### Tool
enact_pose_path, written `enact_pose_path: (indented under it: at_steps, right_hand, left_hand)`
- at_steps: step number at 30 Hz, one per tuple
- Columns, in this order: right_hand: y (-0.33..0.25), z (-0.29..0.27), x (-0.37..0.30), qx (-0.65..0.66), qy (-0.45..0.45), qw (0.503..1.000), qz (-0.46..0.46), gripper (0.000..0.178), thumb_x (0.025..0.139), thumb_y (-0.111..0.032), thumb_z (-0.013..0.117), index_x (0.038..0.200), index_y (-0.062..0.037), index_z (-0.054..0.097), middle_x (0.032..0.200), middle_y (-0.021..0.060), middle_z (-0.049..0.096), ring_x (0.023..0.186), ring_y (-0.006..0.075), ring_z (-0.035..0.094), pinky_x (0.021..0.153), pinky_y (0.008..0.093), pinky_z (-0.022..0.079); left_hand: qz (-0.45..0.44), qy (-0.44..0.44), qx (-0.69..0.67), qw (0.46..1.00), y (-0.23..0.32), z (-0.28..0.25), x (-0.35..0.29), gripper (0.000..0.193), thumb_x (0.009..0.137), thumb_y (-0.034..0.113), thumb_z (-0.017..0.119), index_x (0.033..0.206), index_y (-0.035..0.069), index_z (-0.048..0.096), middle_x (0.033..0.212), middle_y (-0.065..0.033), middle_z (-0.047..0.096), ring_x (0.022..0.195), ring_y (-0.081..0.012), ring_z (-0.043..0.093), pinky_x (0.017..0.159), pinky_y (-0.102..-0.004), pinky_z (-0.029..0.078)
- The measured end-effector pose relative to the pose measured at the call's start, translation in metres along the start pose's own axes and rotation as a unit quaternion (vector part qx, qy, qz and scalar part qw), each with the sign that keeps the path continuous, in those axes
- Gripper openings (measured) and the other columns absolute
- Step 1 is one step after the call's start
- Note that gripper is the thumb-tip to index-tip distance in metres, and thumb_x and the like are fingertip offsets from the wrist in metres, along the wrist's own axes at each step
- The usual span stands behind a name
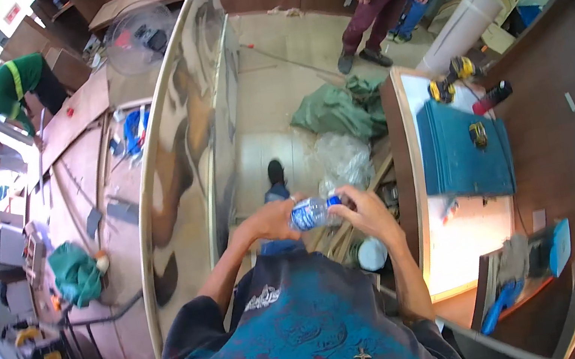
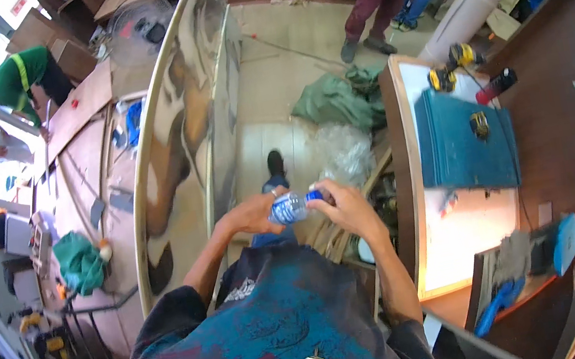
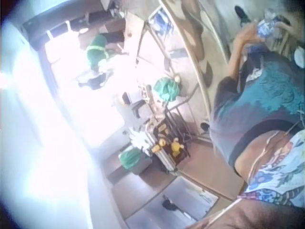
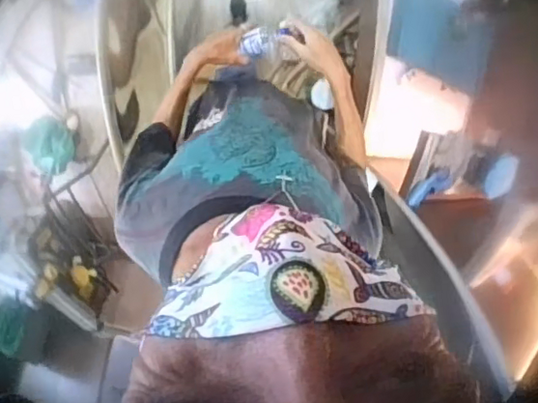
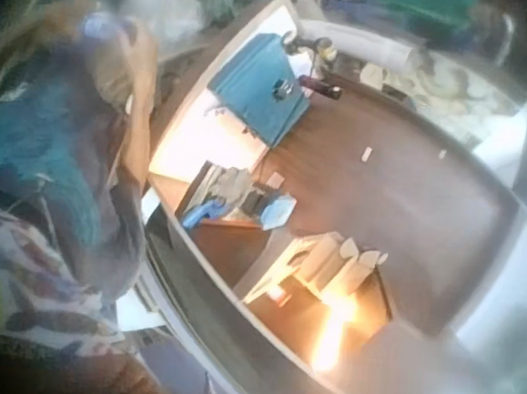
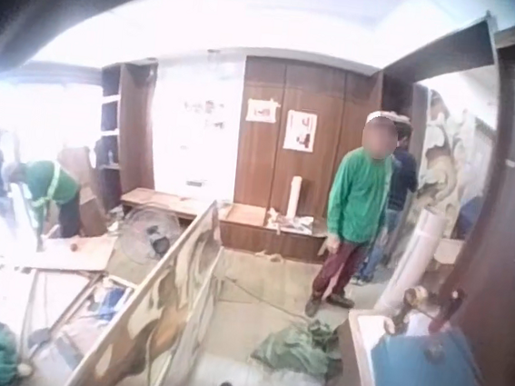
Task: The person uses a utility knife to trim laminate strips, checks their fit against the edges of wooden cabinet shelves, and applies pressure with a cloth to secure the strips.
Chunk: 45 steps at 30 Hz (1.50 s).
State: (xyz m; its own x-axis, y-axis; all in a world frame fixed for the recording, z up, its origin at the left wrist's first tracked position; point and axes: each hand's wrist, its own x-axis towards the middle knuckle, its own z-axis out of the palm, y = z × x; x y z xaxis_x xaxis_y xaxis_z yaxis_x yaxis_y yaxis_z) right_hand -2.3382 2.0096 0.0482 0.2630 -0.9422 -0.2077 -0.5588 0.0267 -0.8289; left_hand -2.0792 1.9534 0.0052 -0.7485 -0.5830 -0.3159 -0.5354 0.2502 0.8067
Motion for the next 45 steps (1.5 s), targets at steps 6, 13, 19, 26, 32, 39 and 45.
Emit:
enact_pose_path:
  at_steps: [6, 13, 19, 26, 32, 39, 45]
  right_hand:
    - [0.083, -0.068, 0.197, -0.028, 0.085, 0.991, -0.102, 0.030, 0.087, -0.014, 0.072, 0.112, -0.0020, 0.061, 0.092, 0.0074, 0.066, 0.088, 0.0150, 0.064, 0.078, 0.0338, 0.048]
    - [0.169, -0.096, 0.276, 0.195, 0.246, 0.943, 0.113, 0.035, 0.089, -0.011, 0.072, 0.119, -0.0008, 0.056, 0.098, 0.0061, 0.064, 0.087, 0.0128, 0.062, 0.077, 0.0285, 0.051]
    - [0.227, -0.065, 0.259, 0.256, 0.356, 0.866, 0.240, 0.031, 0.094, -0.007, 0.066, 0.122, -0.0016, 0.055, 0.092, 0.0000, 0.056, 0.079, 0.0086, 0.054, 0.068, 0.0250, 0.048]
    - [0.270, -0.070, 0.288, 0.301, 0.358, 0.821, 0.328, 0.034, 0.096, -0.016, 0.066, 0.122, 0.0011, 0.052, 0.085, 0.0058, 0.059, 0.070, 0.0118, 0.058, 0.060, 0.0265, 0.051]
    - [0.291, -0.137, 0.331, 0.318, 0.396, 0.782, 0.362, 0.040, 0.095, -0.018, 0.068, 0.128, -0.0021, 0.050, 0.087, 0.0057, 0.062, 0.070, 0.0117, 0.061, 0.059, 0.0238, 0.052]
    - [0.301, -0.183, 0.501, 0.313, 0.301, 0.842, 0.320, 0.032, 0.095, -0.011, 0.065, 0.121, -0.0008, 0.051, 0.094, 0.0051, 0.060, 0.074, 0.0107, 0.059, 0.057, 0.0247, 0.050]
    - [0.244, -0.227, 0.770, 0.310, 0.219, 0.895, 0.233, 0.035, 0.095, -0.019, 0.068, 0.122, -0.0020, 0.054, 0.097, 0.0045, 0.060, 0.078, 0.0115, 0.059, 0.067, 0.0253, 0.052]
  left_hand:
    - [0.183, 0.104, 0.032, 0.977, -0.154, -0.091, 0.177, 0.077, 0.063, 0.029, 0.080, 0.132, 0.010, 0.053, 0.102, -0.0202, 0.071, 0.096, -0.0357, 0.069, 0.084, -0.0439, 0.054]
    - [-0.045, -0.252, -0.098, 0.962, -0.182, -0.176, 0.344, 0.046, 0.067, 0.033, 0.080, 0.101, 0.004, 0.067, 0.086, -0.0111, 0.072, 0.080, -0.0240, 0.067, 0.075, -0.0413, 0.053]
    - [-0.167, -0.211, -0.357, 0.894, -0.174, -0.099, 0.524, 0.068, 0.079, 0.054, 0.078, 0.121, 0.004, 0.061, 0.096, -0.0073, 0.069, 0.088, -0.0239, 0.064, 0.075, -0.0412, 0.053]
    - [-0.306, -0.217, -0.676, 0.634, -0.150, -0.032, 0.660, 0.083, 0.083, 0.062, 0.070, 0.136, 0.002, 0.049, 0.140, -0.0230, 0.050, 0.120, -0.0347, 0.058, 0.096, -0.0499, 0.052]
    - [-0.287, -0.297, -0.567, 0.713, -0.147, -0.075, 0.679, 0.097, 0.079, 0.066, 0.071, 0.146, 0.002, 0.042, 0.145, -0.0249, 0.047, 0.118, -0.0348, 0.059, 0.100, -0.0486, 0.050]
    - [-0.228, -0.333, -0.342, 0.849, -0.213, -0.271, 0.685, 0.101, 0.078, 0.068, 0.070, 0.149, 0.003, 0.039, 0.145, -0.0259, 0.047, 0.114, -0.0348, 0.063, 0.098, -0.0487, 0.052]
    - [-0.243, -0.076, -0.451, 0.856, -0.309, -0.475, 0.715, 0.088, 0.085, 0.066, 0.064, 0.138, -0.003, 0.050, 0.129, -0.0252, 0.060, 0.107, -0.0344, 0.065, 0.090, -0.0467, 0.055]
